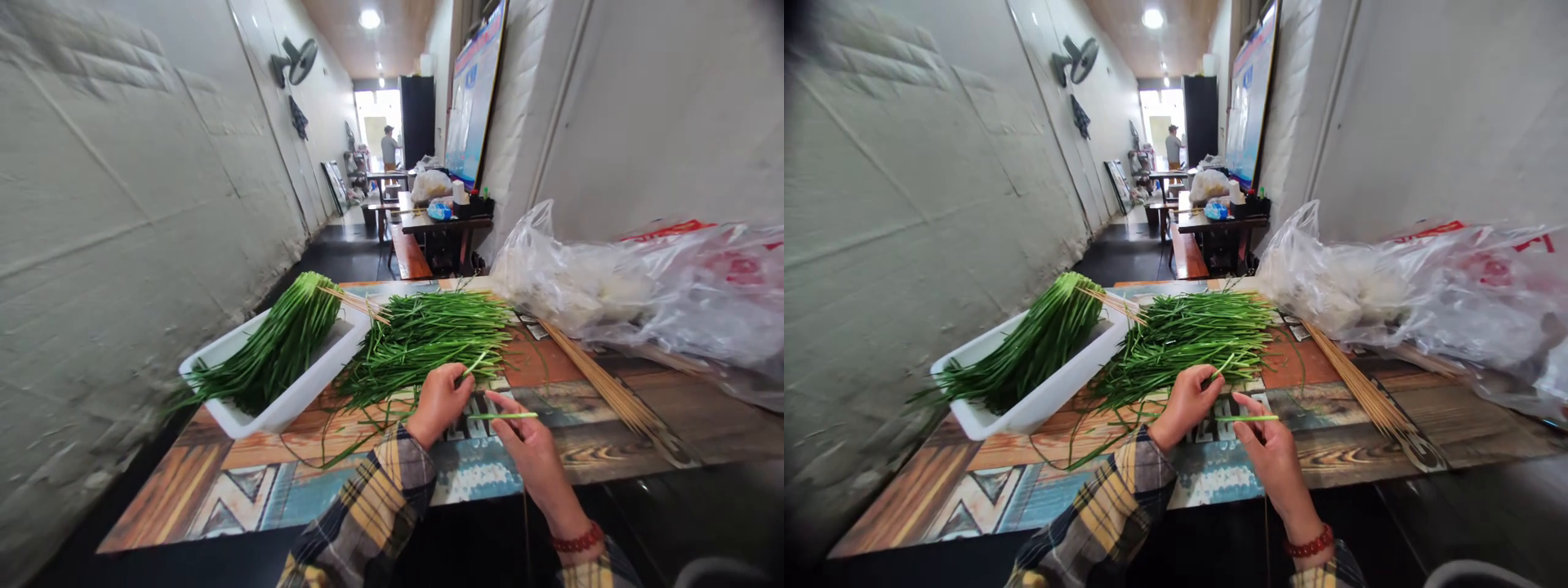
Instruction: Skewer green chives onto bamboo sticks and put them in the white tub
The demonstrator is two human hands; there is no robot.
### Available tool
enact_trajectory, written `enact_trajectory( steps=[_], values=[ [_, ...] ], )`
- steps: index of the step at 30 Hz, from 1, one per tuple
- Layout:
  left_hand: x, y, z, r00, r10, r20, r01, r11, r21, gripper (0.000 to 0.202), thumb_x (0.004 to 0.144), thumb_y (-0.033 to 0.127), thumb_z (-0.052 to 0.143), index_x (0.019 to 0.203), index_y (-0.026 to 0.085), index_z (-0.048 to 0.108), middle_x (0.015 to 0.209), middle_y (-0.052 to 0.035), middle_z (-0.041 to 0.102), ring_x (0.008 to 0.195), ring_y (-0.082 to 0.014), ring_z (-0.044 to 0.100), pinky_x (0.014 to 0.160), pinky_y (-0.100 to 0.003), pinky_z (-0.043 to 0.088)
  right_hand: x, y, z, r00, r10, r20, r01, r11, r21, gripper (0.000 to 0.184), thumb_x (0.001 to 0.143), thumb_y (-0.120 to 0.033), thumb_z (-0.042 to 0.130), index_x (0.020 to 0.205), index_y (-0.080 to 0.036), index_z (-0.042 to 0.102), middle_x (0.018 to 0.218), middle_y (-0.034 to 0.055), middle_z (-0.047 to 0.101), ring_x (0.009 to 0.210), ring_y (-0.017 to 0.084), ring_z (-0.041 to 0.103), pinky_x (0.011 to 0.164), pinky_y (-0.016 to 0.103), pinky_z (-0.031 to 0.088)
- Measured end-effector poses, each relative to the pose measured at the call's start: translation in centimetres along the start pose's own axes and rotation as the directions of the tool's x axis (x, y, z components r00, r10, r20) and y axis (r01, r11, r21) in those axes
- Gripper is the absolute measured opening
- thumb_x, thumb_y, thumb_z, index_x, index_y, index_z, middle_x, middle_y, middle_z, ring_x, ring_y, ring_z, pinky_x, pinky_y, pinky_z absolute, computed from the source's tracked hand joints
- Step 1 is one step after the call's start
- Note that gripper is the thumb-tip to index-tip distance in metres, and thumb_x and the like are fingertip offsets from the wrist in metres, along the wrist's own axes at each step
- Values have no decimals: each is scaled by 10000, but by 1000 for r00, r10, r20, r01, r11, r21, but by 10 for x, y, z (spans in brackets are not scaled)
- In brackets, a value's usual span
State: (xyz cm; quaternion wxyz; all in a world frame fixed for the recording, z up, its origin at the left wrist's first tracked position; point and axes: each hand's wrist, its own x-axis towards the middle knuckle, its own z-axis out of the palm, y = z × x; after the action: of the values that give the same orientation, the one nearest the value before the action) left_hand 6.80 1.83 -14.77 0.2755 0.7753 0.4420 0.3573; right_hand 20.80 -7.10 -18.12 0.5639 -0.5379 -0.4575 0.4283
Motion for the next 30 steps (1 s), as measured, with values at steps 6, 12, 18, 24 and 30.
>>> enact_trajectory(
  steps=[6, 12, 18, 24, 30],
  values=[
    [-2, 0, -4, 999, 14, 35, -14, 1000, -23, 320, 906, 407, 451, 863, 169, 661, 765, -11, 636, 694, -131, 534, 633, -235, 386, 2, 4, 8, 998, 7, -66, -1, 995, 96, 533, 825, -506, 558, 1246, -180, 544, 551, -38, 456, 453, 136, 401, 419, 253, 315],
    [0, -5, -1, 999, 49, 22, -48, 997, -60, 309, 917, 322, 453, 804, 154, 686, 805, -46, 667, 769, -153, 579, 725, -260, 429, 2, 1, 6, 996, -19, -87, 28, 994, 103, 437, 884, -502, 476, 1193, -202, 551, 604, -19, 490, 465, 141, 390, 433, 277, 348],
    [0, 4, -4, 994, 109, -10, -110, 991, -81, 226, 879, 259, 523, 792, 156, 704, 806, -59, 651, 799, -159, 579, 727, -262, 440, 4, 6, 6, 978, 47, -205, -10, 984, 176, 388, 812, -496, 614, 1069, -219, 530, 661, -27, 544, 486, 118, 431, 428, 232, 337],
    [-3, 11, -2, 984, 137, 110, -120, 981, -150, 217, 884, 230, 497, 797, 145, 676, 746, -26, 654, 701, -130, 567, 667, -229, 426, 5, 5, 5, 990, 35, -138, -5, 977, 211, 374, 801, -496, 628, 1025, -207, 549, 750, 16, 627, 557, 136, 515, 460, 230, 369],
    [-1, 10, -2, 972, 141, 188, -132, 989, -63, 261, 910, 292, 458, 840, 153, 668, 745, -14, 660, 688, -124, 569, 644, -219, 401, 7, 0, 5, 992, -25, -121, 43, 988, 145, 327, 841, -434, 582, 1056, -188, 565, 709, -4, 584, 531, 119, 499, 470, 230, 376]
  ],
)
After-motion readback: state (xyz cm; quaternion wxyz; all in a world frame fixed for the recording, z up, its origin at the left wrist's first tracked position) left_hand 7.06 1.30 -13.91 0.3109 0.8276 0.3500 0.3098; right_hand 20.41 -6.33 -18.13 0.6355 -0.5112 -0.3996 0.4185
